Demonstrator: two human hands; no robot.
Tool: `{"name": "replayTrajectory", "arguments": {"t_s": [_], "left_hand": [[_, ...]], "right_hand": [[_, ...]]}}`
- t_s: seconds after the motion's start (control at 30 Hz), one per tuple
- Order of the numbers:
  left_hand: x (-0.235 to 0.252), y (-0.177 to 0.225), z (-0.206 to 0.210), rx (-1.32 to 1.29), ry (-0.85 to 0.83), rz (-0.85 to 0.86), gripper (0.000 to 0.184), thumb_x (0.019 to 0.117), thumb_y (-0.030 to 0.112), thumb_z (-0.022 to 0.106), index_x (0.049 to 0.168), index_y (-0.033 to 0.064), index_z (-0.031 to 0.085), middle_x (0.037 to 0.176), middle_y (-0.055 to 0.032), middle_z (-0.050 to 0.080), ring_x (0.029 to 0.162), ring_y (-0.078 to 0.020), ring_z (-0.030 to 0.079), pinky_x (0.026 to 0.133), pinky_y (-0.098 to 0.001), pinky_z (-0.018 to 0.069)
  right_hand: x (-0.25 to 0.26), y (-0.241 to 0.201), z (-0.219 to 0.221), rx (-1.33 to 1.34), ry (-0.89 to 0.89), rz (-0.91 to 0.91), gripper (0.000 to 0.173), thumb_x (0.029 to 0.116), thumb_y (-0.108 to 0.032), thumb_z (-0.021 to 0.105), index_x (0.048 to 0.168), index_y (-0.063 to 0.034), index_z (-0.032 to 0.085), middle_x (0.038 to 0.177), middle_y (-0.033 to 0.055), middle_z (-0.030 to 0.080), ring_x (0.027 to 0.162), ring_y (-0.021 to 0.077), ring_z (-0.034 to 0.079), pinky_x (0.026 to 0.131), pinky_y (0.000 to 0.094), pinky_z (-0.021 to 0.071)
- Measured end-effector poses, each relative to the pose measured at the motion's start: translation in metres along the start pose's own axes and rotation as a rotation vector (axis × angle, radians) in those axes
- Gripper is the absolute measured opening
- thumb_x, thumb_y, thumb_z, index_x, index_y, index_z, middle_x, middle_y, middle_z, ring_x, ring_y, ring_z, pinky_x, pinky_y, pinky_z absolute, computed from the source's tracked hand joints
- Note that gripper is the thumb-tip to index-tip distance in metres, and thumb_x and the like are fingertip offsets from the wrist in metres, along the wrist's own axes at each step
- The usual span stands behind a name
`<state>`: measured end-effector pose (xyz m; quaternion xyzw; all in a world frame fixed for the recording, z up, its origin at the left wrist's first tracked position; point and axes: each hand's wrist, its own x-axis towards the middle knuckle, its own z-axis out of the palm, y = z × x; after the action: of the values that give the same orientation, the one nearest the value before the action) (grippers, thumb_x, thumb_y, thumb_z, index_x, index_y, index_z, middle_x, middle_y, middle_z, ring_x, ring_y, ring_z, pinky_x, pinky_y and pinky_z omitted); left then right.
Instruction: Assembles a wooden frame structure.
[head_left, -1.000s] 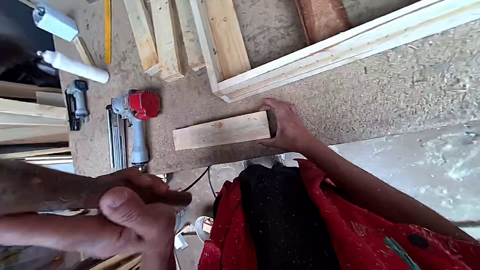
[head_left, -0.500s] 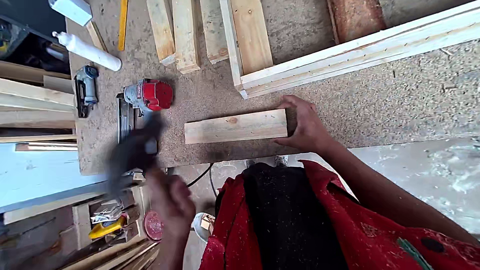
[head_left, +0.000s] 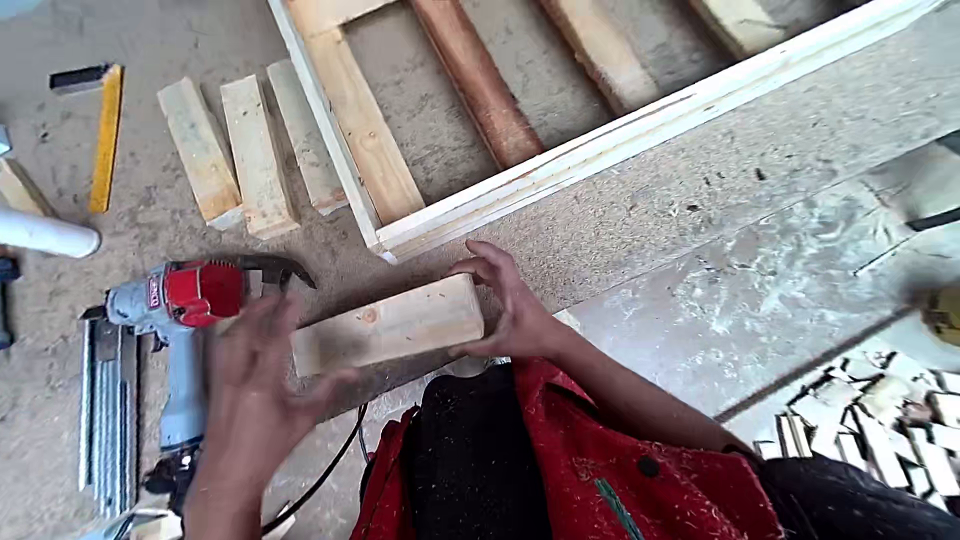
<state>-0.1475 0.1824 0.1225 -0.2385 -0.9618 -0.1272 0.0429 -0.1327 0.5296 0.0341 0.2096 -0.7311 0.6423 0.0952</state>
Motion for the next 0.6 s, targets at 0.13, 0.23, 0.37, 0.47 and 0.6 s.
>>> {"name": "replayTrajectory", "arguments": {"t_s": [0.13, 0.23, 0.37, 0.47, 0.6], "left_hand": [[0.029, 0.035, 0.02, -0.07, -0.079, 0.159, 0.098, 0.0743, 0.057, 0.084, 0.155, 0.016, 0.046, 0.141, -0.0137, 0.06, 0.126, -0.0377, 0.059, 0.098, -0.0606, 0.0527], [0.045, 0.026, 0.007, -0.128, -0.029, 0.159, 0.087, 0.0701, 0.059, 0.082, 0.143, 0.0182, 0.058, 0.125, -0.0058, 0.068, 0.112, -0.0258, 0.066, 0.086, -0.0505, 0.0589], [0.061, 0.002, -0.052, -0.726, 0.241, 0.097, 0.077, 0.0747, 0.041, 0.091, 0.138, 0.0215, 0.053, 0.122, 0.0066, 0.07, 0.11, -0.0108, 0.069, 0.094, -0.0378, 0.0619], [0.099, -0.004, -0.087, -1.051, 0.546, 0.187, 0.072, 0.0788, 0.027, 0.089, 0.136, 0.0204, 0.046, 0.122, 0.0043, 0.068, 0.112, -0.0169, 0.068, 0.097, -0.0445, 0.0594], [0.163, 0.019, -0.074, -0.947, 0.586, 0.244, 0.08, 0.0801, 0.028, 0.088, 0.138, 0.0095, 0.037, 0.121, 0.0046, 0.068, 0.11, -0.014, 0.069, 0.097, -0.0411, 0.0608]], "right_hand": [[0.02, -0.051, 0.008, -0.031, 0.012, -0.076, 0.12, 0.0608, -0.024, 0.099, 0.154, -0.011, 0.024, 0.132, 0.0076, 0.064, 0.121, 0.022, 0.065, 0.102, 0.0423, 0.0578], [0.04, -0.077, 0.01, 0.013, 0.027, -0.14, 0.123, 0.0667, -0.029, 0.098, 0.158, -0.01, 0.017, 0.136, 0.0115, 0.063, 0.123, 0.0258, 0.065, 0.103, 0.0453, 0.0574], [0.068, -0.093, -0.017, -0.124, 0.2, -0.262, 0.103, 0.0858, -0.043, 0.082, 0.156, -0.0014, 0.02, 0.133, 0.0171, 0.064, 0.12, 0.0304, 0.066, 0.101, 0.0476, 0.0583], [0.065, -0.074, -0.046, -0.301, 0.274, -0.151, 0.072, 0.0912, -0.033, 0.077, 0.144, 0.0032, 0.044, 0.123, 0.013, 0.067, 0.114, 0.0234, 0.066, 0.097, 0.0428, 0.0579], [0.064, -0.036, -0.077, -0.367, 0.242, 0.002, 0.043, 0.0917, -0.033, 0.075, 0.125, -0.0064, 0.064, 0.119, 0.0056, 0.071, 0.112, 0.0167, 0.067, 0.096, 0.0411, 0.057]]}}
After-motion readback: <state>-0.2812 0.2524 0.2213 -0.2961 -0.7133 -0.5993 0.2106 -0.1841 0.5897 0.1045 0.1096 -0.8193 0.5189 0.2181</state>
